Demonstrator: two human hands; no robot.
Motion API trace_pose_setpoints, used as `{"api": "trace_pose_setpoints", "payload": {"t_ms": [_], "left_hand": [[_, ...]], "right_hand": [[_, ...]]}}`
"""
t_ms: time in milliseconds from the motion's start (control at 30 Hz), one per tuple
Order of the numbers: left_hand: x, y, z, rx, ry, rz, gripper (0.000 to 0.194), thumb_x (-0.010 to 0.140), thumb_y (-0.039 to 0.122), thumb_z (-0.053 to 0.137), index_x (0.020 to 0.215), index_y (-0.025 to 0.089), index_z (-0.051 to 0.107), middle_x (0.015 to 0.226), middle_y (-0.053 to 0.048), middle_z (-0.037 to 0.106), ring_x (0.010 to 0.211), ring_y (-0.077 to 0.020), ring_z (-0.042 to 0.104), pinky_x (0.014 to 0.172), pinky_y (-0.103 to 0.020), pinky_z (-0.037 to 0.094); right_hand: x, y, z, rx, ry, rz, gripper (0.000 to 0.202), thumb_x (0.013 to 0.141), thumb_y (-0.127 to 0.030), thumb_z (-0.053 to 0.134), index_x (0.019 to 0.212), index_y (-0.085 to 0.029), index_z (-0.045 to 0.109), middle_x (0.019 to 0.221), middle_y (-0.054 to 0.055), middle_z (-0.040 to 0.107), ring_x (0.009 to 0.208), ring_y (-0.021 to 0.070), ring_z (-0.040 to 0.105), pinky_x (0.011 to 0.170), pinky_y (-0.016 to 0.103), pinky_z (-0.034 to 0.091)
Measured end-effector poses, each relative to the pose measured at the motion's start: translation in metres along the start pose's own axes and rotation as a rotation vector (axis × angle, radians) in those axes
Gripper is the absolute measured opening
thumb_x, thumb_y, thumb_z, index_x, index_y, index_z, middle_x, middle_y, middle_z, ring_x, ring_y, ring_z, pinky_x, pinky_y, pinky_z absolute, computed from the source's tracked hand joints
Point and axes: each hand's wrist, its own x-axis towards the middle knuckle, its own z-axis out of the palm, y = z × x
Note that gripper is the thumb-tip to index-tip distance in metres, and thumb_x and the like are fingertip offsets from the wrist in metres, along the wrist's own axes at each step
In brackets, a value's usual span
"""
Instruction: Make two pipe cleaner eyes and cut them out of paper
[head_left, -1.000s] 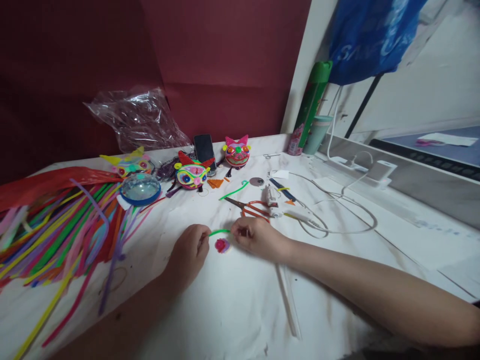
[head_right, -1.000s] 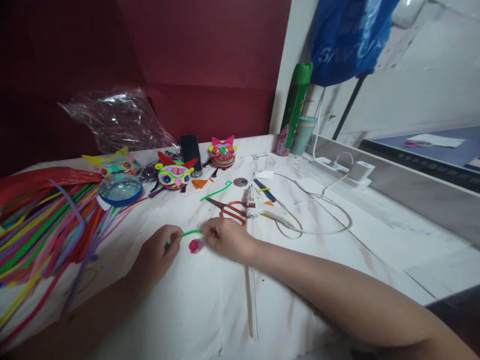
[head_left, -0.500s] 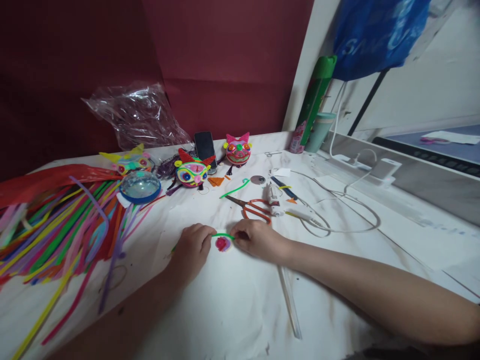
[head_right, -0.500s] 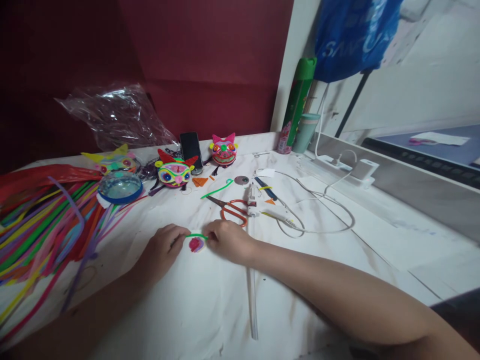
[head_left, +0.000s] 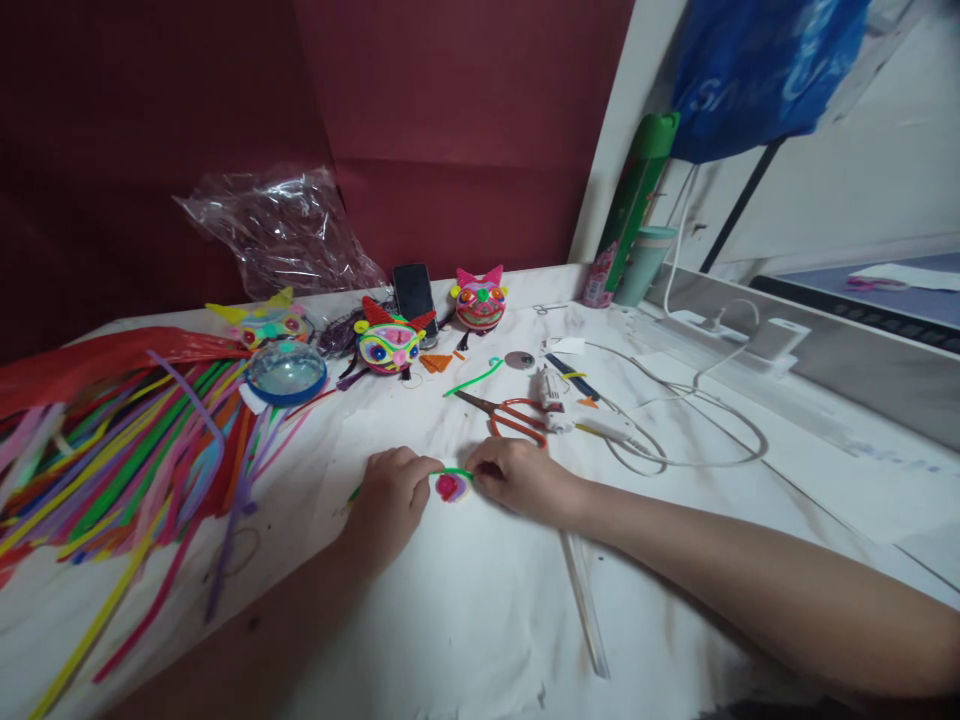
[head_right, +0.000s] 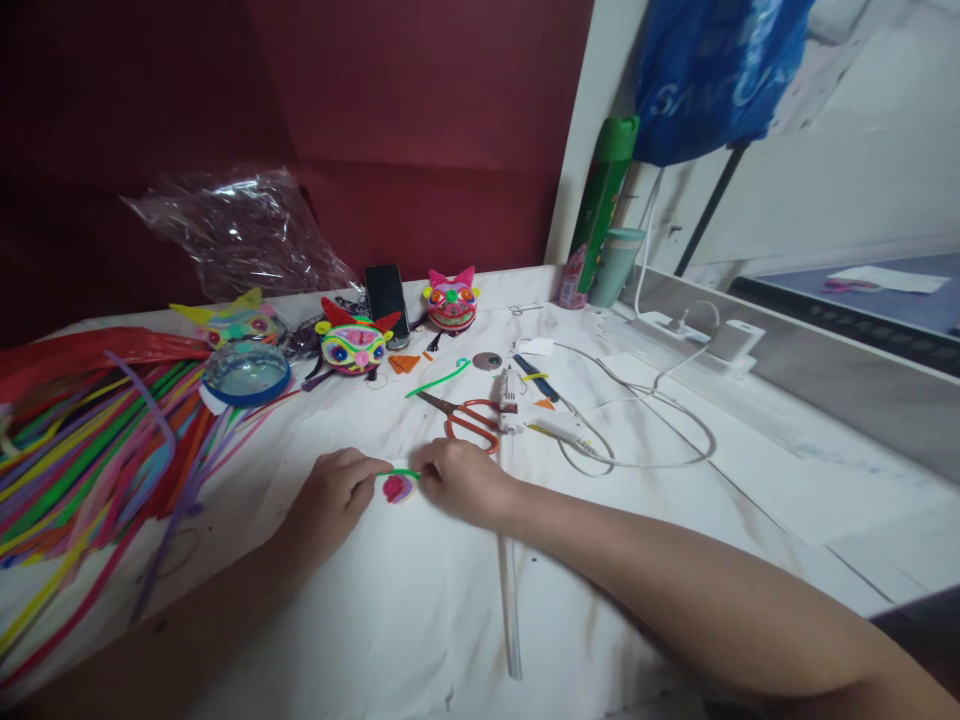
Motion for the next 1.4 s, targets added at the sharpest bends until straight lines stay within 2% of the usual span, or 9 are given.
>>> {"api": "trace_pose_setpoints", "payload": {"t_ms": [267,467,833,1233,1400], "left_hand": [[0.000,0.001,0.000,0.044,0.002,0.026,0.034,0.080,0.004,0.042,0.091,0.021,0.070,0.074,-0.003,0.060,0.078,-0.0204,0.057,0.076,-0.036,0.044],[-0.001,0.001,0.000,0.048,-0.005,0.021,0.034,0.080,0.004,0.043,0.092,0.021,0.070,0.075,-0.003,0.060,0.078,-0.0206,0.056,0.076,-0.037,0.043],[-0.001,-0.001,0.001,0.025,-0.019,0.039,0.035,0.080,0.003,0.042,0.093,0.020,0.070,0.077,-0.005,0.061,0.079,-0.0214,0.057,0.078,-0.038,0.043],[0.000,0.000,0.000,0.012,-0.016,0.052,0.035,0.081,0.004,0.042,0.092,0.022,0.070,0.078,-0.004,0.061,0.080,-0.0200,0.058,0.079,-0.037,0.043],[0.000,-0.001,0.001,0.028,-0.031,0.056,0.034,0.082,0.004,0.042,0.093,0.022,0.069,0.079,-0.004,0.061,0.081,-0.0200,0.059,0.079,-0.037,0.043]], "right_hand": [[0.000,0.000,-0.014,-0.054,-0.068,0.038,0.024,0.076,-0.004,0.053,0.085,-0.016,0.072,0.085,0.006,0.073,0.075,0.0174,0.066,0.070,0.024,0.047],[0.000,0.005,-0.020,-0.093,-0.187,-0.070,0.025,0.073,-0.001,0.053,0.081,-0.015,0.072,0.086,0.007,0.072,0.079,0.0179,0.065,0.072,0.023,0.047],[-0.002,0.008,-0.013,-0.058,-0.151,-0.144,0.025,0.077,-0.001,0.055,0.084,-0.016,0.073,0.088,0.005,0.070,0.079,0.0139,0.064,0.071,0.020,0.047],[-0.004,0.009,-0.013,-0.045,-0.148,-0.178,0.025,0.078,-0.001,0.056,0.085,-0.017,0.074,0.088,0.005,0.069,0.077,0.0136,0.064,0.069,0.020,0.047],[-0.007,0.009,-0.011,-0.176,-0.128,-0.273,0.021,0.081,-0.003,0.057,0.083,-0.017,0.072,0.083,0.005,0.067,0.077,0.0137,0.062,0.065,0.020,0.043]]}}
